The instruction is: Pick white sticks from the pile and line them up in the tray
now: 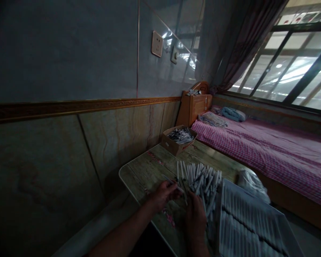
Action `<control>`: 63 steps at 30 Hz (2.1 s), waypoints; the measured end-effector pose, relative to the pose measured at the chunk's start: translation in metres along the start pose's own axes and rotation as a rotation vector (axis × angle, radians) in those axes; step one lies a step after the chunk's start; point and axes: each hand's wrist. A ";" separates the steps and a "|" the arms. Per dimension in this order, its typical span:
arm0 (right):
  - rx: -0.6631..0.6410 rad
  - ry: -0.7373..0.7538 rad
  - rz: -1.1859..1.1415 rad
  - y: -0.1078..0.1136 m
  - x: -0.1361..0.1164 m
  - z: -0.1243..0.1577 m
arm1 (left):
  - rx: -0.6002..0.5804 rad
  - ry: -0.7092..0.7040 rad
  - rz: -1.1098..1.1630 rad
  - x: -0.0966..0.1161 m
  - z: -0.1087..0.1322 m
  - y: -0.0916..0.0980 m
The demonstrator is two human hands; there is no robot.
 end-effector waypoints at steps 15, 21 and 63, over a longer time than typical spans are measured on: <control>0.063 -0.240 -0.388 0.001 -0.011 -0.006 | -0.010 0.014 -0.006 0.005 -0.002 -0.002; 0.038 -0.263 -0.554 -0.007 -0.024 -0.009 | -0.004 0.005 -0.009 0.001 -0.005 0.002; 0.034 -0.218 -0.374 -0.003 -0.028 -0.007 | -0.001 -0.044 -0.145 0.002 0.000 -0.004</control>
Point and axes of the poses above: each hand's wrist, its own z-axis away from the middle knuckle, its own y-axis out of the back of the hand, x = y × z, and after that the axes turned 13 degrees about -x, right-handed
